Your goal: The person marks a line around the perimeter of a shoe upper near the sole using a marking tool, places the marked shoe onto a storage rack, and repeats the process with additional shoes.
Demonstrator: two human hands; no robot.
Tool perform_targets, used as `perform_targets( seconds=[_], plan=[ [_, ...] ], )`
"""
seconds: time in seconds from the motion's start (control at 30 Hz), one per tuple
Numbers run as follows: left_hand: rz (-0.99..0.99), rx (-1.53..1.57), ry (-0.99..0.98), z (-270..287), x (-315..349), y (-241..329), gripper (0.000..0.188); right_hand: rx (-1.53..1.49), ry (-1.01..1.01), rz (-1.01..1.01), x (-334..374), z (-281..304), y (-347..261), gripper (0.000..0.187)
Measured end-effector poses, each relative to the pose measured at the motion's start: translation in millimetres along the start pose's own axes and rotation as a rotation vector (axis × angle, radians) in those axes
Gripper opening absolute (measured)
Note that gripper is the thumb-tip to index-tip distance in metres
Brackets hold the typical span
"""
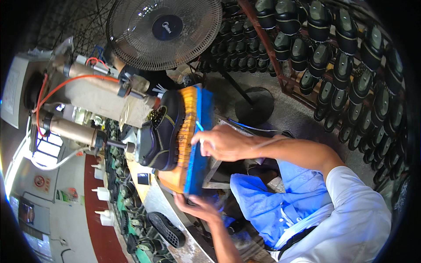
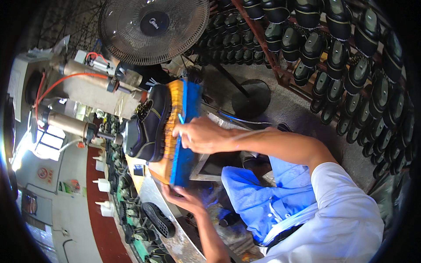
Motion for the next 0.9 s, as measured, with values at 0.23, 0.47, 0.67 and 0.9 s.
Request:
perform_targets(
  seconds=[0.23, 0.47, 0.67, 0.9],
  plan=[
    [-0.399, 0.039, -0.223, -6.5, -48.7, 58.7, 0.057, 0.401, 0.075, -0.035, -26.6, -28.9, 4.5, 0.096],
    [-0.024, 0.16, -0.755, -74.9, -244.6, -19.4, 0.109, 0.448, 0.154, -0.038, -89.0, -1.7, 41.1, 0.101],
    [0.004, 0.433, -0.499, -72.3, -239.7, -21.6, 0.101, 0.281, -0.01, -0.036, -114.3, 14.6, 54.6, 0.098],
    [-0.506, 0.481, 0.034, -42.4, -234.1, 49.0, 0.103, 0.143, 0.122, 0.095, -101.7, 21.3, 60.8, 0.102]
  ],
)
Point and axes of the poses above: each hand's wrist, its own x-axis away from the middle knuckle, its own z-axis out of the back of the hand, y = z × x, the point moved 2 cm from there along -x, towards the middle knuckle, and after that the axes turned 10 degrees about -z, right-handed, at the moved point
